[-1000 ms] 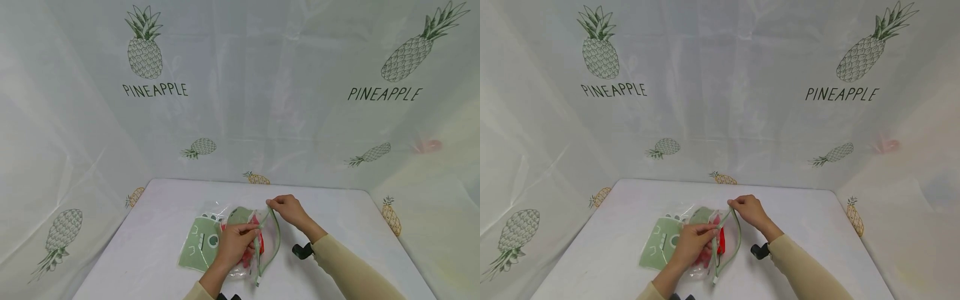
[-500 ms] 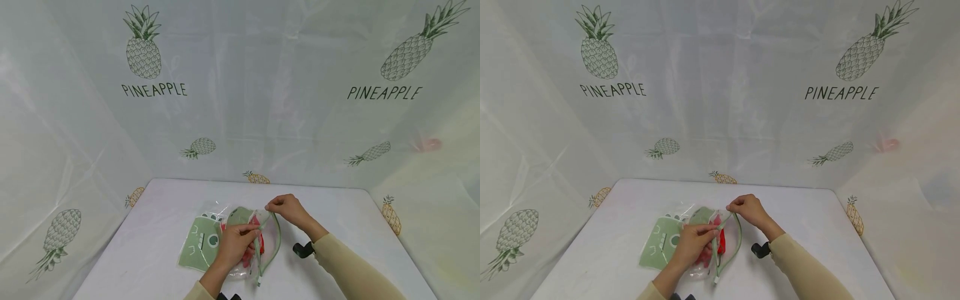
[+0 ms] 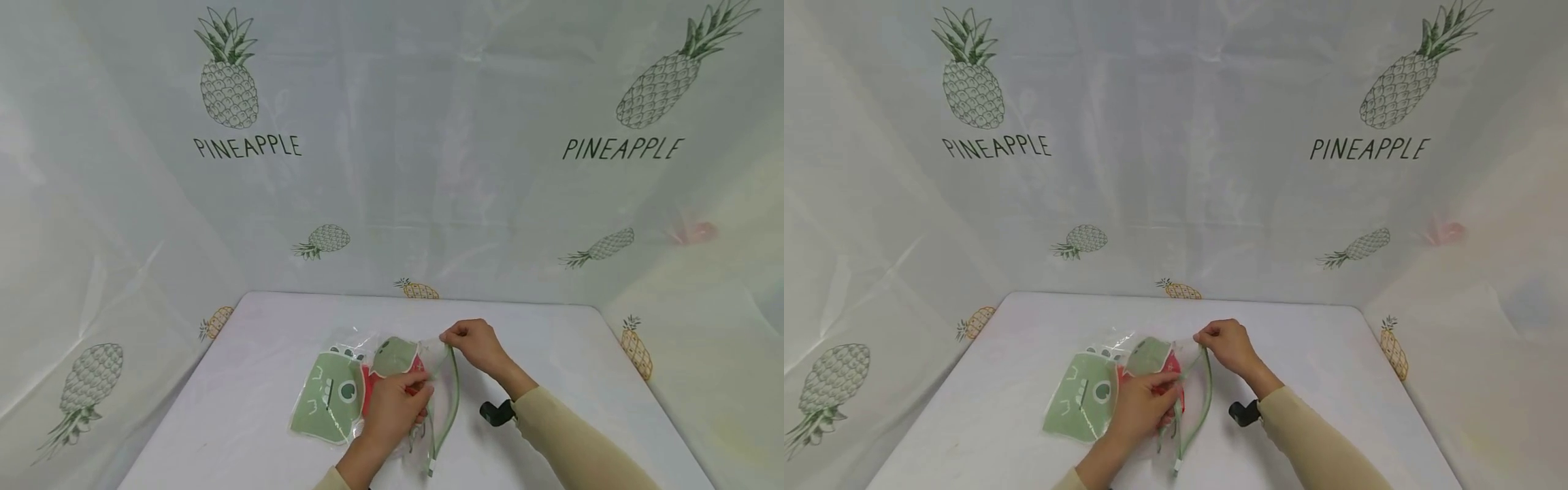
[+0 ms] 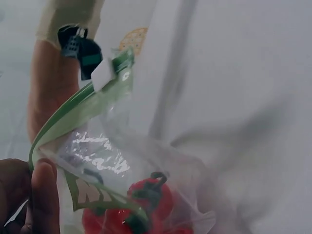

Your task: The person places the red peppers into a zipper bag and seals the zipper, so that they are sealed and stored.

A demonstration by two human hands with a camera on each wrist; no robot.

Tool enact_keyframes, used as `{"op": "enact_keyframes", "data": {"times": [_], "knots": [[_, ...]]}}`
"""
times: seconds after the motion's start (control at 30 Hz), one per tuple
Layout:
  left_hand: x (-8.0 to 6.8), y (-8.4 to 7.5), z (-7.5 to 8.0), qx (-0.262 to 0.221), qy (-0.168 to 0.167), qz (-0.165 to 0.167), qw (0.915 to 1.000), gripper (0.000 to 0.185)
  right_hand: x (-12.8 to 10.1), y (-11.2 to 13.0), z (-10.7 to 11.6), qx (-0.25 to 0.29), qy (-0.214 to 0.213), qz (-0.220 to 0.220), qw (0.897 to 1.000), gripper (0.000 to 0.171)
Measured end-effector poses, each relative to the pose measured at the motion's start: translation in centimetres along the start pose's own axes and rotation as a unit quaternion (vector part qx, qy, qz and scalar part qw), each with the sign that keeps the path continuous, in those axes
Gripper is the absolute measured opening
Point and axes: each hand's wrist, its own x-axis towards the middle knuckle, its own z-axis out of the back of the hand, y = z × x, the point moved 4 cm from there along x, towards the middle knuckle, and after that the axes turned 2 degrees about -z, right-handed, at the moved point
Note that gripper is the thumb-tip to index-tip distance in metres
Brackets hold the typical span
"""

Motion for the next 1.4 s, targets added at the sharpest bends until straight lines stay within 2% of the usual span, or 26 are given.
{"op": "enact_keyframes", "data": {"times": [0.1,0.23,0.3,0.37,0.43,0.53,0.6,0.67,0.73,0.9,1.0,1.07,1.23,1.4], "knots": [[-0.4,-0.3,-0.6,0.070,-0.013,-0.039,0.9967,0.023,-0.1,-0.3,0.0,0.012,-0.016,-0.012,1.000,0.012],[-1.1,-0.5,-1.7,0.178,-0.019,-0.078,0.9807,0.031,-0.2,-0.7,0.2,0.032,-0.035,-0.022,0.999,0.011],[-1.5,-0.6,-2.5,0.230,-0.006,-0.079,0.9701,0.041,-0.2,-1.0,0.2,0.036,-0.043,-0.025,0.998,0.012],[-1.8,-0.6,-3.3,0.276,0.018,-0.062,0.9589,0.055,-0.3,-1.1,0.3,0.040,-0.050,-0.031,0.997,0.015],[-2.1,-0.4,-4.1,0.328,0.044,-0.047,0.9425,0.071,-0.3,-1.4,0.4,0.041,-0.058,-0.037,0.997,0.017],[-2.4,0.1,-5.2,0.404,0.073,-0.054,0.9102,0.090,-0.4,-1.6,0.7,0.047,-0.071,-0.046,0.995,0.019],[-2.5,0.5,-5.5,0.436,0.081,-0.075,0.8933,0.095,-0.4,-1.7,0.9,0.051,-0.078,-0.051,0.994,0.020],[-2.4,0.7,-5.6,0.448,0.082,-0.104,0.8840,0.093,-0.5,-1.8,1.2,0.060,-0.083,-0.061,0.993,0.021],[-2.3,0.8,-5.3,0.441,0.079,-0.121,0.8856,0.088,-0.7,-2.1,1.6,0.071,-0.089,-0.076,0.991,0.023],[-1.6,0.9,-3.9,0.425,0.036,-0.170,0.8884,0.069,-1.3,-3.5,2.8,0.101,-0.113,-0.110,0.982,0.030],[-1.2,1.1,-2.9,0.428,0.009,-0.187,0.8842,0.063,-1.9,-4.3,3.3,0.112,-0.123,-0.127,0.978,0.034],[-1.0,1.2,-2.4,0.434,0.000,-0.185,0.8816,0.062,-2.3,-4.7,3.6,0.115,-0.123,-0.139,0.976,0.036],[-0.6,1.6,-1.2,0.460,-0.021,-0.174,0.8708,0.053,-3.8,-5.6,3.8,0.113,-0.116,-0.157,0.974,0.040],[-0.3,1.8,0.0,0.476,-0.059,-0.213,0.8511,0.035,-5.7,-6.5,4.0,0.112,-0.116,-0.169,0.972,0.044]]}}
